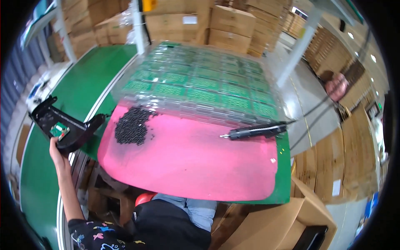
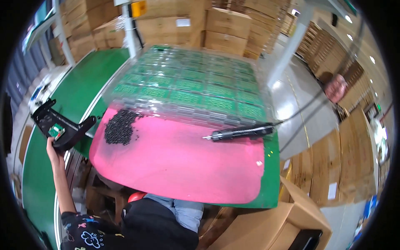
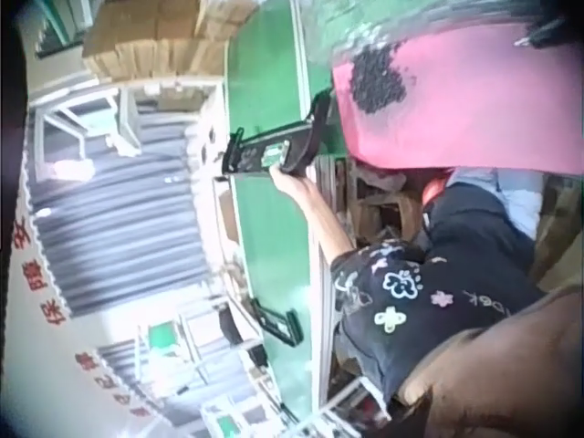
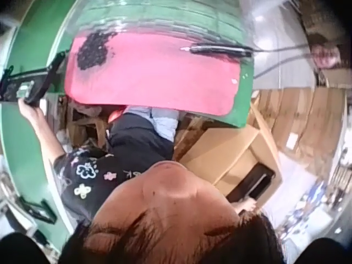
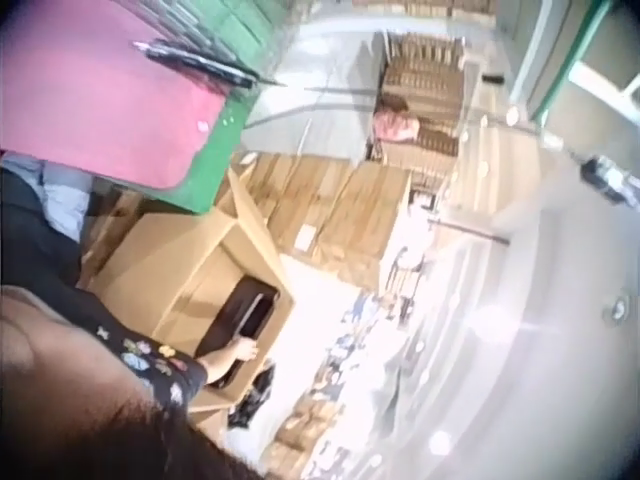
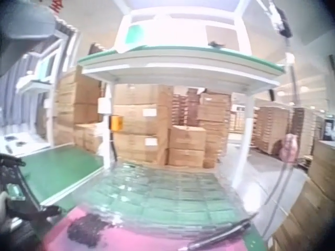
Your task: Assembling electronic components into plastic housings using an electric screwdriver.
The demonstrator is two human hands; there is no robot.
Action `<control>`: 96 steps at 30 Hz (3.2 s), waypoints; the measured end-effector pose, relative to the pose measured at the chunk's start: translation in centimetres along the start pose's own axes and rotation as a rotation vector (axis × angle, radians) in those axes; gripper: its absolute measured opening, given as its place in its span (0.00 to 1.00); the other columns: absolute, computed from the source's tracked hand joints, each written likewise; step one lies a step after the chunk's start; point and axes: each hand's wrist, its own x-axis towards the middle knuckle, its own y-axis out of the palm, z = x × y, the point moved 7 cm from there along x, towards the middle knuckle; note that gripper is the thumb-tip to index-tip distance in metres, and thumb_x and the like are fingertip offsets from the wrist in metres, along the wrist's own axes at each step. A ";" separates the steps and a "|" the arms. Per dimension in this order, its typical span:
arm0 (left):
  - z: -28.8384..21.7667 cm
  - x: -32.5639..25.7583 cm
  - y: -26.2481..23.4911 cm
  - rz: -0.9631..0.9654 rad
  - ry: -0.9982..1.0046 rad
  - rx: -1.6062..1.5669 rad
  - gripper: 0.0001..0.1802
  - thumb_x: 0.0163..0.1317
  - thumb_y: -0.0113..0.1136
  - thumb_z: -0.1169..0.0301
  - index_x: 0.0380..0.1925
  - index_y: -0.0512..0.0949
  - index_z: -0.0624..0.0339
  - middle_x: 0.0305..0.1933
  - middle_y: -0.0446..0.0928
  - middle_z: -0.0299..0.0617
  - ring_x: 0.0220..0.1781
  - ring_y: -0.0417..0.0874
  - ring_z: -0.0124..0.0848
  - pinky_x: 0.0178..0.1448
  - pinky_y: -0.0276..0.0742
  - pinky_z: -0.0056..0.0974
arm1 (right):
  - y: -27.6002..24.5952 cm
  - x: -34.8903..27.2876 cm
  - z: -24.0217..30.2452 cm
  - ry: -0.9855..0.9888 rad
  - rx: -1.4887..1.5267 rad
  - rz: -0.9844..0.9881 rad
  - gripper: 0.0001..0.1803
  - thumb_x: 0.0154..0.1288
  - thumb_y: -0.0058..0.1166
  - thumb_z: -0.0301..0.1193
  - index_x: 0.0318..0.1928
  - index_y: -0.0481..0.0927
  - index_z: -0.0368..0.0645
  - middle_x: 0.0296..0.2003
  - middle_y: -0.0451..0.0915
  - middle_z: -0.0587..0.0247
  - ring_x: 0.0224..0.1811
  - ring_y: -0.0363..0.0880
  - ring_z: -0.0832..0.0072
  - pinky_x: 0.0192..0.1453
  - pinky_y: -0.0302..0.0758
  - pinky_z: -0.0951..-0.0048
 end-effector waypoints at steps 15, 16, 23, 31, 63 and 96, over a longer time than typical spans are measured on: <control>-1.0 7.6 -3.0 -0.366 0.646 0.784 0.35 0.61 0.59 0.71 0.68 0.61 0.62 0.65 0.68 0.51 0.62 0.72 0.38 0.65 0.66 0.44 | 2.2 1.1 -0.2 0.095 0.160 -0.257 0.23 0.61 0.56 0.36 0.55 0.71 0.42 0.53 0.73 0.48 0.55 0.74 0.51 0.52 0.78 0.52; -1.6 5.6 0.4 -0.213 0.709 0.775 0.33 0.60 0.57 0.74 0.67 0.62 0.62 0.64 0.68 0.49 0.62 0.71 0.38 0.66 0.65 0.44 | 2.5 0.2 -0.5 0.107 0.160 -0.248 0.23 0.61 0.56 0.36 0.55 0.71 0.42 0.53 0.72 0.48 0.56 0.73 0.51 0.52 0.78 0.52; -2.2 -8.7 15.1 0.495 1.148 0.989 0.29 0.51 0.58 0.83 0.57 0.70 0.63 0.46 0.75 0.48 0.55 0.75 0.46 0.61 0.67 0.45 | 1.2 0.5 3.3 -0.279 0.600 -0.739 0.25 0.59 0.59 0.34 0.56 0.70 0.41 0.56 0.70 0.47 0.59 0.72 0.51 0.57 0.77 0.52; -3.8 -25.2 25.7 0.941 1.467 0.690 0.18 0.42 0.61 0.75 0.39 0.79 0.59 0.38 0.79 0.42 0.44 0.80 0.40 0.61 0.68 0.51 | 2.3 -6.6 6.3 -0.222 0.205 0.119 0.32 0.55 0.61 0.38 0.59 0.69 0.39 0.51 0.78 0.45 0.56 0.78 0.50 0.58 0.76 0.49; -13.4 -29.4 21.1 0.824 1.789 0.026 0.10 0.63 0.48 0.76 0.39 0.79 0.67 0.40 0.79 0.49 0.37 0.80 0.42 0.46 0.76 0.46 | -51.0 -30.0 31.1 -1.698 0.763 -0.548 0.08 0.62 0.63 0.32 0.34 0.79 0.43 0.22 0.79 0.55 0.22 0.80 0.57 0.26 0.75 0.62; 12.6 -17.0 29.4 1.632 0.912 0.761 0.22 0.39 0.71 0.66 0.37 0.78 0.56 0.41 0.73 0.34 0.51 0.72 0.33 0.51 0.67 0.37 | -78.2 -65.9 81.4 -1.792 0.795 -0.265 0.29 0.72 0.39 0.41 0.70 0.62 0.44 0.74 0.55 0.64 0.78 0.46 0.62 0.78 0.48 0.50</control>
